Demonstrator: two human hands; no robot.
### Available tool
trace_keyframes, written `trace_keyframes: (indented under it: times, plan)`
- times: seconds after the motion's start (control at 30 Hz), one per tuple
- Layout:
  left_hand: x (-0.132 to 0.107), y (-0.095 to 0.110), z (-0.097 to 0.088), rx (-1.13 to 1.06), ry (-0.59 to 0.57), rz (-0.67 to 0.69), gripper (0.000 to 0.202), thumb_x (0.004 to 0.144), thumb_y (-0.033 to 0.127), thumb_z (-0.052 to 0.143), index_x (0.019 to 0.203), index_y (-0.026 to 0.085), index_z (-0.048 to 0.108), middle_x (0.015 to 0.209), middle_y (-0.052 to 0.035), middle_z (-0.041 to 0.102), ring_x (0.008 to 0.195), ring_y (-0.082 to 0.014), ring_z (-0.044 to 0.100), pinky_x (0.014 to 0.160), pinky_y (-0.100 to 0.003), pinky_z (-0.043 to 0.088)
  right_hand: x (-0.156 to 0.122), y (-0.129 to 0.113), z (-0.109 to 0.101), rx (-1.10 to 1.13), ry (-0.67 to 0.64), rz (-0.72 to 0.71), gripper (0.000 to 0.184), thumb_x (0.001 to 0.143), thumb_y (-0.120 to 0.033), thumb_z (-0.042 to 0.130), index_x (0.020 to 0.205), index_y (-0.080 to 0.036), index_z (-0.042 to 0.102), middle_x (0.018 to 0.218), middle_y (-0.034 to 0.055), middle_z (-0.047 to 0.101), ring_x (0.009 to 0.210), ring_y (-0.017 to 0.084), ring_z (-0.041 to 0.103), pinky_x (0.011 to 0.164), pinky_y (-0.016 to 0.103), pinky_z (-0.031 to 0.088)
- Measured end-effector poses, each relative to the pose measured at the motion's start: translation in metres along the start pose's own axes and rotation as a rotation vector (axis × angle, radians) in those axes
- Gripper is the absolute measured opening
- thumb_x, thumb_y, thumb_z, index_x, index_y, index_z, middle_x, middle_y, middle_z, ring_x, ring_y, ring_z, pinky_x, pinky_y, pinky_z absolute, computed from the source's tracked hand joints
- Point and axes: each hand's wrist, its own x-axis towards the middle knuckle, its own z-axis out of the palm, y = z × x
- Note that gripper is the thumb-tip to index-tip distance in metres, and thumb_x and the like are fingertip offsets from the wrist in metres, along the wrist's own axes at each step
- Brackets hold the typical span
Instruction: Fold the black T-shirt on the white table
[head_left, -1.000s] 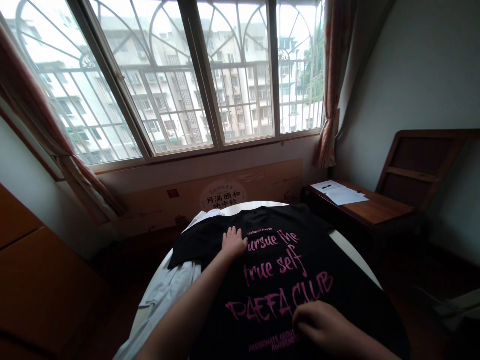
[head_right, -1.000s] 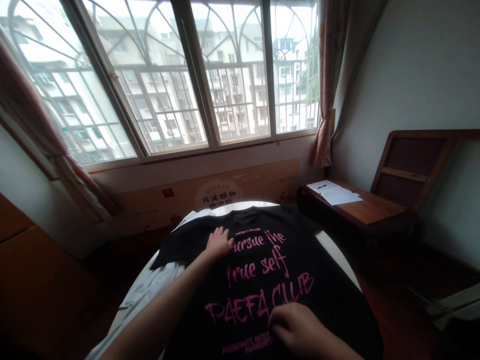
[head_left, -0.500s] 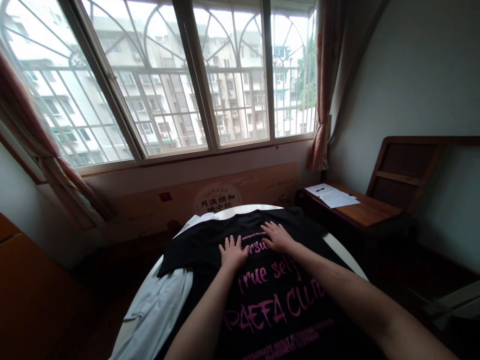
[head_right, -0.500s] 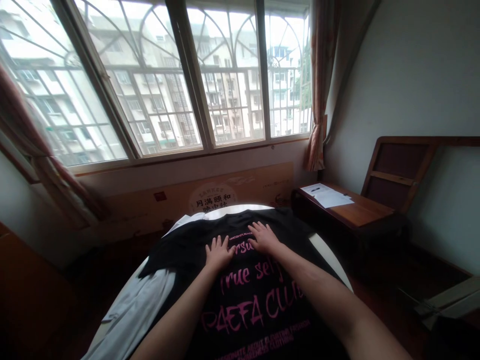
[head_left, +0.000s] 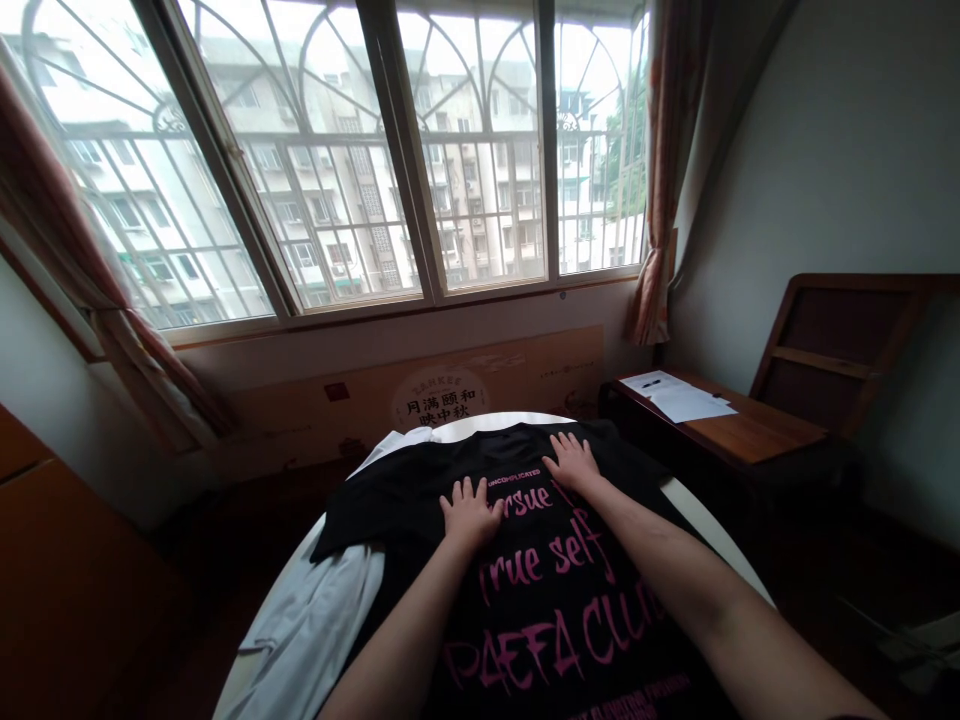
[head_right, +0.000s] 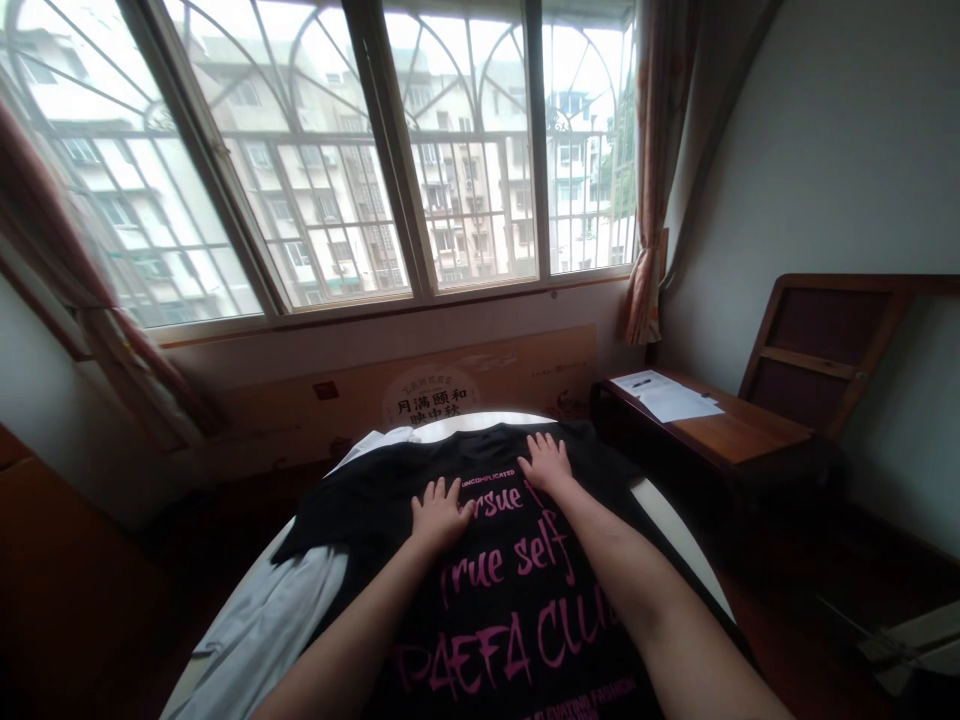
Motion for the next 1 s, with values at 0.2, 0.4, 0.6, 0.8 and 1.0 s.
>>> trace_keyframes:
  times: [0.2, 0.4, 0.6, 0.8, 1.0]
  plan:
    - [0.038, -0.01, -0.014, 0.052, 0.1, 0.017, 0.07, 0.098, 0.054, 0.031, 0.153, 0.012, 0.042, 0.162, -0.0195, 0.033, 0.152, -0.0345, 0.025, 0.122, -0.048, 0.02, 0.011, 0.012, 0.017, -0.013, -0.056, 0.052, 0.075, 0.1, -0.059, 0.028, 0.16, -0.013, 0.028, 0.169, 0.0142, 0.019, 0.155, 0.035, 0.012, 0.122, 0.059, 0.006]
    - [0.07, -0.023, -0.005, 0.046, 0.027, -0.093, 0.081, 0.096, 0.063, 0.029, 0.16, 0.012, 0.028, 0.167, -0.0215, 0.019, 0.154, -0.0389, 0.014, 0.122, -0.058, 0.012, 0.029, 0.009, 0.007, -0.043, -0.025, 0.062, 0.07, 0.098, -0.059, 0.034, 0.153, -0.017, 0.042, 0.162, 0.0166, 0.037, 0.149, 0.038, 0.029, 0.119, 0.059, 0.017]
    - [0.069, -0.025, -0.001, 0.046, 0.023, -0.096, 0.082, 0.096, 0.066, 0.027, 0.161, 0.016, 0.026, 0.168, -0.0195, 0.017, 0.155, -0.0375, 0.011, 0.123, -0.058, 0.009, 0.052, 0.012, 0.006, -0.046, -0.021, 0.031, 0.075, 0.1, -0.059, 0.027, 0.163, -0.019, 0.018, 0.171, 0.0098, 0.013, 0.157, 0.031, 0.006, 0.123, 0.054, 0.002]
    - [0.067, -0.025, -0.001, 0.037, 0.043, -0.095, 0.082, 0.096, 0.066, 0.028, 0.161, 0.016, 0.027, 0.168, -0.0191, 0.018, 0.155, -0.0369, 0.012, 0.123, -0.058, 0.009, 0.068, 0.015, 0.012, -0.045, -0.123, 0.037, 0.073, 0.098, -0.062, 0.03, 0.159, -0.022, 0.031, 0.169, 0.0104, 0.021, 0.154, 0.034, 0.018, 0.121, 0.06, 0.012]
    - [0.065, -0.027, 0.001, 0.028, 0.051, -0.096, 0.082, 0.096, 0.066, 0.028, 0.16, 0.016, 0.028, 0.167, -0.0183, 0.019, 0.155, -0.0361, 0.013, 0.123, -0.057, 0.009, 0.072, 0.01, 0.015, -0.052, -0.095, 0.04, 0.073, 0.1, -0.061, 0.023, 0.162, -0.023, 0.02, 0.171, 0.0101, 0.011, 0.156, 0.034, 0.007, 0.122, 0.06, 0.003]
